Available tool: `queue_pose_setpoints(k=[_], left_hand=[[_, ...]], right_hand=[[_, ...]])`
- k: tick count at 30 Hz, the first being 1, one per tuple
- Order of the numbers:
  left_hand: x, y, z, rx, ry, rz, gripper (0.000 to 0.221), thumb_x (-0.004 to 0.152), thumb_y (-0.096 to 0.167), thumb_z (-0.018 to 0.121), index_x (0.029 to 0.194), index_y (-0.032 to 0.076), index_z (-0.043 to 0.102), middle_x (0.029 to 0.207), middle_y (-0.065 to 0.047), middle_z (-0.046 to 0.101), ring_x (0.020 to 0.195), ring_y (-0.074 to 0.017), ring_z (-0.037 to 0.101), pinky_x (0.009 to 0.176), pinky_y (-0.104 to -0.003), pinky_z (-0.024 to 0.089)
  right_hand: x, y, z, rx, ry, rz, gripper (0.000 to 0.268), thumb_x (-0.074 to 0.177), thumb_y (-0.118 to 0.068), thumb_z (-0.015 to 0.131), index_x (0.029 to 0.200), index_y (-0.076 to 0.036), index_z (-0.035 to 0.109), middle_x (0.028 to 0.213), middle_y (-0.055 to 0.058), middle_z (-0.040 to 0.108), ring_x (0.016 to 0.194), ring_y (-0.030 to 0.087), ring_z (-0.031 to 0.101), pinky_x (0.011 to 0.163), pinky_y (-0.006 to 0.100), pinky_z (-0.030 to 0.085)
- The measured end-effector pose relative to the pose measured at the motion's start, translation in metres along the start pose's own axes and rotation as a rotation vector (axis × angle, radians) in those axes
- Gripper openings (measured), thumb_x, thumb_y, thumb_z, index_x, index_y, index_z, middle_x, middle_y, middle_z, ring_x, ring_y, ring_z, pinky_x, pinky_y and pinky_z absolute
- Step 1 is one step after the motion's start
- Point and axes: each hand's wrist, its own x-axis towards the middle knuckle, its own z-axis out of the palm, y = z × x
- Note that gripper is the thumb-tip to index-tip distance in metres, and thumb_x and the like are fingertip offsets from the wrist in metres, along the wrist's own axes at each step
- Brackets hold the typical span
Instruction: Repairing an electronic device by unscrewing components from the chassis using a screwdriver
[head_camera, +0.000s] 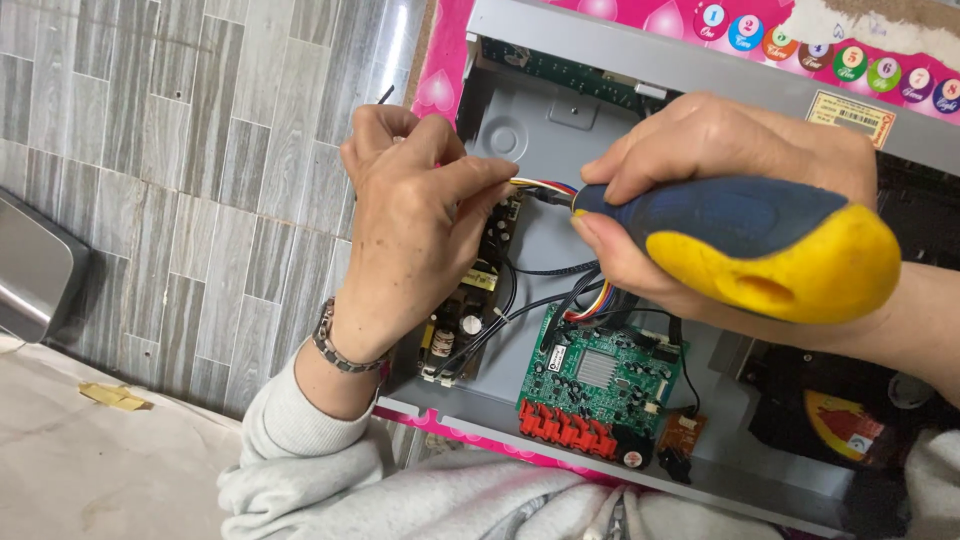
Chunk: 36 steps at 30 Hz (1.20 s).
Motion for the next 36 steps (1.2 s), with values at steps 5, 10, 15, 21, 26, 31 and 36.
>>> queue_pose_setpoints(k=[5, 10, 15, 21, 26, 31, 36], left_hand=[[0.002, 0.002, -0.001, -0.04, -0.013, -0.008, 0.007, 0.086, 0.006, 0.078, 0.093, 0.009, 0.078, 0.083, -0.003, 0.051, 0.095, -0.0277, 0.038, 0.087, -0.042, 0.03], [0.003, -0.004, 0.001, -0.077, -0.006, -0.008, 0.008, 0.085, 0.003, 0.078, 0.09, 0.009, 0.077, 0.082, -0.003, 0.05, 0.094, -0.027, 0.038, 0.088, -0.042, 0.03], [0.004, -0.004, 0.001, -0.097, -0.009, -0.006, 0.008, 0.084, 0.002, 0.077, 0.089, 0.009, 0.077, 0.082, -0.003, 0.049, 0.093, -0.0265, 0.037, 0.086, -0.041, 0.029], [0.006, -0.005, -0.005, -0.199, -0.019, -0.032, 0.013, 0.086, 0.005, 0.08, 0.098, 0.007, 0.075, 0.085, -0.004, 0.047, 0.088, -0.0228, 0.038, 0.088, -0.036, 0.033], [-0.001, -0.02, -0.005, -0.509, 0.449, -0.269, 0.015, 0.104, 0.005, 0.049, 0.089, 0.005, 0.054, 0.083, -0.004, 0.053, 0.078, -0.0137, 0.05, 0.079, -0.027, 0.042], [-0.003, -0.025, -0.004, -0.631, 0.549, -0.327, 0.016, 0.102, 0.007, 0.046, 0.087, 0.006, 0.049, 0.084, -0.001, 0.048, 0.078, -0.0109, 0.044, 0.078, -0.024, 0.04], [-0.002, -0.033, -0.001, -0.232, 0.316, -0.158, 0.008, 0.096, 0.002, 0.066, 0.09, 0.007, 0.068, 0.086, -0.002, 0.058, 0.085, -0.0164, 0.045, 0.086, -0.031, 0.032]], right_hand=[[0.001, 0.002, -0.001, 0.041, -0.016, 0.002, 0.029, 0.079, 0.008, 0.084, 0.094, 0.006, 0.06, 0.097, 0.017, 0.071, 0.077, 0.021, 0.068, 0.068, 0.028, 0.052], [0.001, 0.002, -0.001, 0.034, -0.03, 0.004, 0.03, 0.081, 0.008, 0.085, 0.094, 0.004, 0.059, 0.096, 0.013, 0.071, 0.074, 0.017, 0.066, 0.063, 0.026, 0.049], [0.003, 0.0, 0.001, 0.038, -0.013, 0.002, 0.03, 0.082, 0.008, 0.086, 0.095, 0.005, 0.059, 0.095, 0.014, 0.07, 0.076, 0.019, 0.067, 0.066, 0.027, 0.05], [0.005, -0.007, -0.005, -0.016, -0.036, -0.029, 0.028, 0.084, 0.008, 0.085, 0.096, 0.004, 0.06, 0.094, 0.011, 0.07, 0.068, 0.017, 0.061, 0.061, 0.027, 0.046], [0.007, -0.012, -0.005, 0.085, 0.011, 0.114, 0.026, 0.085, 0.01, 0.077, 0.097, 0.006, 0.054, 0.104, 0.019, 0.069, 0.084, 0.022, 0.066, 0.074, 0.029, 0.052], [0.02, 0.001, 0.014, 0.079, 0.008, 0.013, 0.028, 0.091, 0.011, 0.079, 0.104, 0.007, 0.054, 0.106, 0.017, 0.067, 0.082, 0.019, 0.062, 0.074, 0.028, 0.051], [0.02, 0.013, 0.011, 0.143, 0.017, 0.008, 0.023, 0.098, 0.015, 0.068, 0.107, 0.009, 0.049, 0.107, 0.019, 0.064, 0.086, 0.022, 0.061, 0.076, 0.029, 0.05]])
